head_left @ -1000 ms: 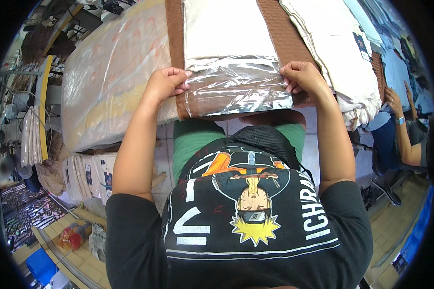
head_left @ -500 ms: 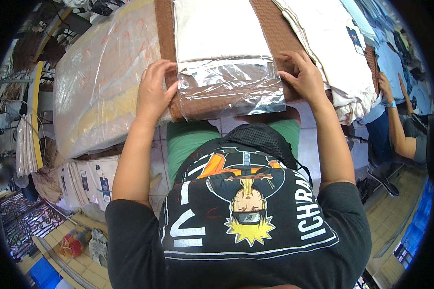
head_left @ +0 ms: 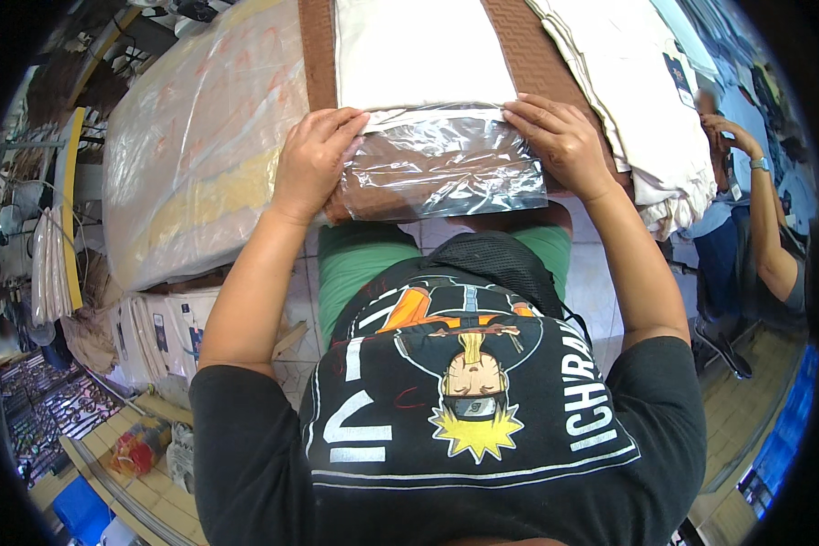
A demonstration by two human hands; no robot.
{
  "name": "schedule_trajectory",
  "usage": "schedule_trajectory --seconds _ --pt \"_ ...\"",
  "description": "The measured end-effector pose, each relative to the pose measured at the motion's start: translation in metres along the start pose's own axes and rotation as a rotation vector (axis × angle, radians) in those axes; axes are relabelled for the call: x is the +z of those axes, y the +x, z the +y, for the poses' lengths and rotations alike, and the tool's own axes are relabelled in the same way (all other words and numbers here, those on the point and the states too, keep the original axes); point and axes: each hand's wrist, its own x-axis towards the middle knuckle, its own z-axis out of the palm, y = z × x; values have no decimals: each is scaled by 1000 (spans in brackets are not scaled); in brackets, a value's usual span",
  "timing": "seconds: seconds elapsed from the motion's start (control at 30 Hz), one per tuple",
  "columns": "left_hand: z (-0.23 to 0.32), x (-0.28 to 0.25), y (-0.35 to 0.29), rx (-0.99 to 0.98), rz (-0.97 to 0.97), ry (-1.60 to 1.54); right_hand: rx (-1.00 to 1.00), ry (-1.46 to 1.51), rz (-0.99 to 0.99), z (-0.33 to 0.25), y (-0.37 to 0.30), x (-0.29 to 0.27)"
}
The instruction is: The person packages a folded t-shirt into a plastic bag, seals it, and then places a fresh t-shirt onto a workspace, inserts a cardboard support, and folds the shirt around it.
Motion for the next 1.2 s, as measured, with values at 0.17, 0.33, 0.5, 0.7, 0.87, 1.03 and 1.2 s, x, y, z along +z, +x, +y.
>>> schedule_trajectory --seconds 0.17,0.33,0.5,0.7,0.87,1.03,1.2 --pt "-7 2 -1 16 -45 -31 18 87 4 3 1 0" --pt "-14 1 6 -116 -28 -228 179 294 -1 11 3 7" --pt "-30 8 21 -458 -120 -513 579 573 4 18 18 18" --pt "-48 16 34 -519 -242 -495 824 633 -128 22 34 27" --pt "-55 19 38 -615 -334 -599 839 574 -130 23 37 28" --pt "-37 5 22 -675 -405 -726 902 571 -258 3 36 2" --pt "-26 2 4 -710 -343 -770 939 614 -256 -3 31 1"
